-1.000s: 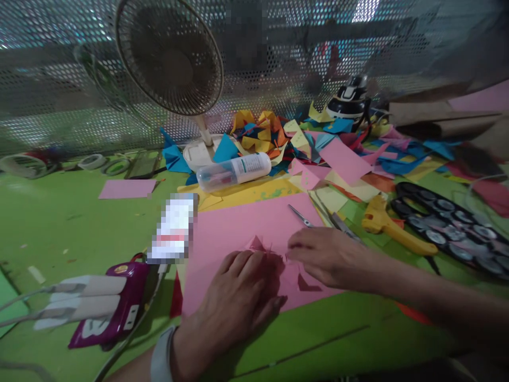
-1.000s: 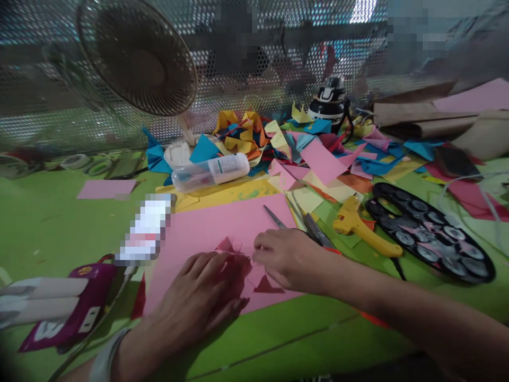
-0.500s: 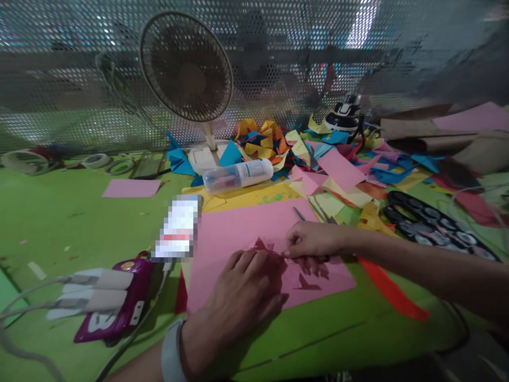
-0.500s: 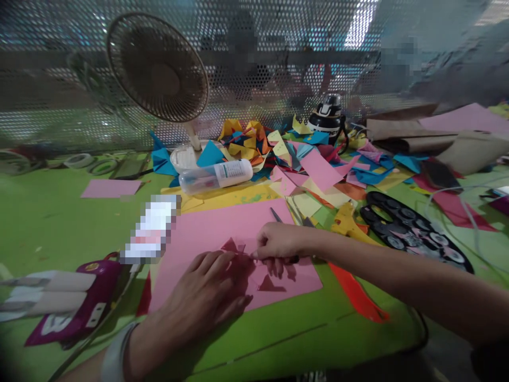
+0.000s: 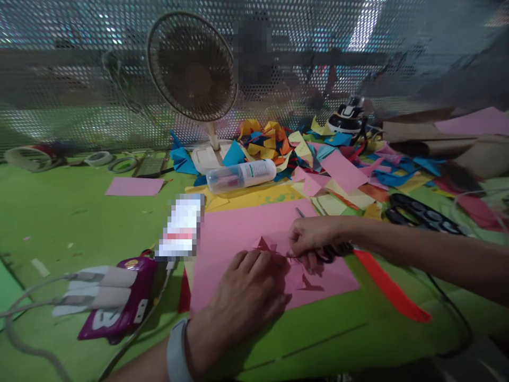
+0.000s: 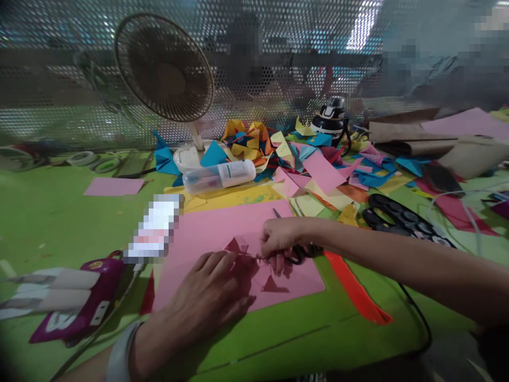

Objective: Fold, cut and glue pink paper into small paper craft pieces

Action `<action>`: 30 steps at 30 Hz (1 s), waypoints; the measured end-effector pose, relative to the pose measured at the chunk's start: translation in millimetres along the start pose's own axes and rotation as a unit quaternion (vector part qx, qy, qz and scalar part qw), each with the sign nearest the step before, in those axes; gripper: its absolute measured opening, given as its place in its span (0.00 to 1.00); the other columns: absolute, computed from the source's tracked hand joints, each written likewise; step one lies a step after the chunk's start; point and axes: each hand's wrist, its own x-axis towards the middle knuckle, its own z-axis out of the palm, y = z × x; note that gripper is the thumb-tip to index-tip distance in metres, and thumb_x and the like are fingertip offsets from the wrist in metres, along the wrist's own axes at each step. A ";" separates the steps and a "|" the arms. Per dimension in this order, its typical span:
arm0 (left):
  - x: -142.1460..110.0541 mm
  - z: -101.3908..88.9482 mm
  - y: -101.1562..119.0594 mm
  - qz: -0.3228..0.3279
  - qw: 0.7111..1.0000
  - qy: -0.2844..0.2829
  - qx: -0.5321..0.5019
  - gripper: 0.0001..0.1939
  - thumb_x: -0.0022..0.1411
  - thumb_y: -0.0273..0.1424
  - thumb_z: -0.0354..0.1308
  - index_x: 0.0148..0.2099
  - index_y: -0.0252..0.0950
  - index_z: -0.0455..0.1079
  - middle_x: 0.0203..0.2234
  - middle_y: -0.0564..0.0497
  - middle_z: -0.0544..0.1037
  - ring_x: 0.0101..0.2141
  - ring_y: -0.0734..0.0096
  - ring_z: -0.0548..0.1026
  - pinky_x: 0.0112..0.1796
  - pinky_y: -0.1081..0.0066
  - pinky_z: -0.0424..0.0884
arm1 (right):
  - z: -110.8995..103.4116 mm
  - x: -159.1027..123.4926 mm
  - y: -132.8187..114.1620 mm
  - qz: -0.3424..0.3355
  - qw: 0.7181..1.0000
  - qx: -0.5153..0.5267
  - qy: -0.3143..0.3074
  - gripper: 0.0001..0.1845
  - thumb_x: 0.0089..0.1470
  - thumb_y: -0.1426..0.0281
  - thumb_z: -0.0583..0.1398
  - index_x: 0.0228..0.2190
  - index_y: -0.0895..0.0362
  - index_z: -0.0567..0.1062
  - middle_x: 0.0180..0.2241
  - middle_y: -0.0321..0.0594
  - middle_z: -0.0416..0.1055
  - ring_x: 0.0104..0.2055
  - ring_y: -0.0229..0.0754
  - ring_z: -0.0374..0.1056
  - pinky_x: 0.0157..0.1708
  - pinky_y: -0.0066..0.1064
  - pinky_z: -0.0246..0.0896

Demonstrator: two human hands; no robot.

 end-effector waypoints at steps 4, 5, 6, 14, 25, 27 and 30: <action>-1.0 -0.6 0.3 -0.005 1.000 -0.008 -0.012 0.14 0.62 0.42 0.51 0.44 0.40 0.68 0.42 0.47 0.67 0.42 0.58 0.64 0.41 0.59 0.62 | -1.3 0.8 2.0 -0.005 1.000 0.005 -0.010 0.14 0.48 0.62 0.59 0.22 0.60 0.67 0.18 0.39 0.74 0.17 0.35 0.69 0.13 0.20 0.51; -1.1 -0.8 0.5 -0.005 1.000 -0.008 -0.014 0.14 0.62 0.42 0.51 0.44 0.40 0.67 0.42 0.47 0.67 0.42 0.58 0.64 0.41 0.59 0.62 | -1.7 1.4 3.4 -0.009 1.000 0.008 -0.016 0.14 0.48 0.63 0.59 0.22 0.60 0.67 0.18 0.39 0.74 0.17 0.36 0.69 0.12 0.20 0.52; -1.2 -1.0 0.7 -0.005 1.000 -0.009 -0.016 0.14 0.62 0.42 0.50 0.44 0.40 0.67 0.43 0.48 0.67 0.42 0.58 0.64 0.41 0.58 0.62 | -2.1 2.1 4.9 -0.012 1.000 0.014 -0.021 0.13 0.48 0.63 0.59 0.22 0.60 0.67 0.19 0.40 0.74 0.18 0.36 0.70 0.12 0.20 0.52; -2.2 -0.6 1.2 -0.008 1.000 -0.014 -0.023 0.15 0.62 0.43 0.50 0.44 0.39 0.67 0.43 0.47 0.67 0.43 0.58 0.64 0.42 0.58 0.62 | -3.5 3.0 8.5 -0.001 0.999 0.027 -0.025 0.15 0.48 0.60 0.60 0.24 0.60 0.67 0.21 0.41 0.75 0.20 0.38 0.72 0.12 0.20 0.53; -1.5 -2.0 0.8 -0.001 0.999 -0.028 -0.032 0.16 0.64 0.43 0.46 0.44 0.40 0.67 0.45 0.49 0.67 0.43 0.58 0.63 0.42 0.58 0.61 | -7.2 3.8 13.1 -0.017 1.000 -0.004 0.001 0.17 0.51 0.59 0.58 0.22 0.61 0.68 0.19 0.39 0.74 0.18 0.35 0.70 0.11 0.18 0.49; -1.5 -1.8 0.2 -0.005 0.999 -0.036 -0.030 0.16 0.64 0.44 0.46 0.46 0.40 0.66 0.44 0.48 0.68 0.43 0.58 0.64 0.42 0.58 0.61 | -7.7 5.9 12.9 -0.005 1.000 -0.011 -0.007 0.18 0.51 0.58 0.58 0.22 0.60 0.68 0.18 0.38 0.74 0.17 0.34 0.69 0.11 0.18 0.49; -2.0 -1.7 -0.5 -0.004 0.998 -0.041 -0.037 0.16 0.64 0.43 0.46 0.46 0.40 0.67 0.46 0.49 0.67 0.43 0.57 0.63 0.43 0.57 0.60 | -10.0 9.1 13.6 0.004 1.000 -0.015 -0.026 0.19 0.50 0.56 0.59 0.22 0.60 0.68 0.18 0.38 0.74 0.17 0.34 0.69 0.11 0.18 0.50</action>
